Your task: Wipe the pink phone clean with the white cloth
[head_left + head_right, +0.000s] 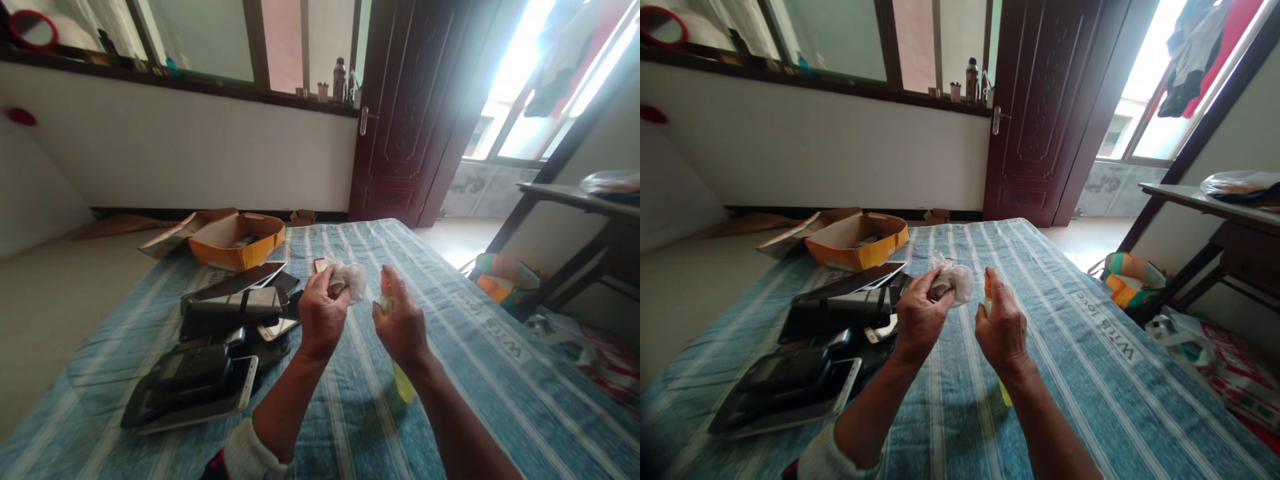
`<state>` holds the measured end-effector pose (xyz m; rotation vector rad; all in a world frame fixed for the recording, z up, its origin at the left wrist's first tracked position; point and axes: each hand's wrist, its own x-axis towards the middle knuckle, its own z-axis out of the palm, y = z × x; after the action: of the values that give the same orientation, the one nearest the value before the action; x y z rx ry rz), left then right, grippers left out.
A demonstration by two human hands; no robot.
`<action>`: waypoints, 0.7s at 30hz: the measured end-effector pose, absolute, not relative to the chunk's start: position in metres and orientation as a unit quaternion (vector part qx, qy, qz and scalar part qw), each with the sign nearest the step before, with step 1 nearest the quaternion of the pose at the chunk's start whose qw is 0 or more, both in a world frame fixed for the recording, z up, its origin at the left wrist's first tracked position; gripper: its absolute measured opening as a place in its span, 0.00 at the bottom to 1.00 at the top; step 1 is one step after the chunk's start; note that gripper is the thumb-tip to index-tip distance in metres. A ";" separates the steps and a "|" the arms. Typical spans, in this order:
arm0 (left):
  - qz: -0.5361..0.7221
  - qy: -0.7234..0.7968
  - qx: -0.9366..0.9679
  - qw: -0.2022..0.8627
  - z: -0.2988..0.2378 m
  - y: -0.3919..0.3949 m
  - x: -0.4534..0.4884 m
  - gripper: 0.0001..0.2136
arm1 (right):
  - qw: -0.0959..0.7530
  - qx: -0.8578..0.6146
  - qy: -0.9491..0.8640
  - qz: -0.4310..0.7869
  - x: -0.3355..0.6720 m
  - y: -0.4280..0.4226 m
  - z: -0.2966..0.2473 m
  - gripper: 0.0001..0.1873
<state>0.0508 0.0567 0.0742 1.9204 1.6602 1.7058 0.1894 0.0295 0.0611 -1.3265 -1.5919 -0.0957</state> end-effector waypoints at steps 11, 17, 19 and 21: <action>0.551 0.551 0.624 0.063 0.075 0.056 0.051 0.19 | 0.527 -0.560 -0.638 -0.040 0.192 0.030 0.062 0.31; 0.542 0.558 0.625 0.071 0.073 0.058 0.051 0.19 | 0.533 -0.552 -0.640 -0.042 0.193 0.029 0.061 0.33; 0.541 0.559 0.624 0.077 0.072 0.058 0.051 0.19 | 0.539 -0.553 -0.633 -0.052 0.195 0.028 0.063 0.32; 0.538 0.560 0.624 0.086 0.071 0.059 0.052 0.18 | 0.549 -0.557 -0.620 -0.070 0.203 0.027 0.067 0.31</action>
<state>0.0519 0.0594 0.0710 1.8610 1.6681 1.6046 0.2027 0.0273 0.0667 -1.3182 -1.4670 -0.1647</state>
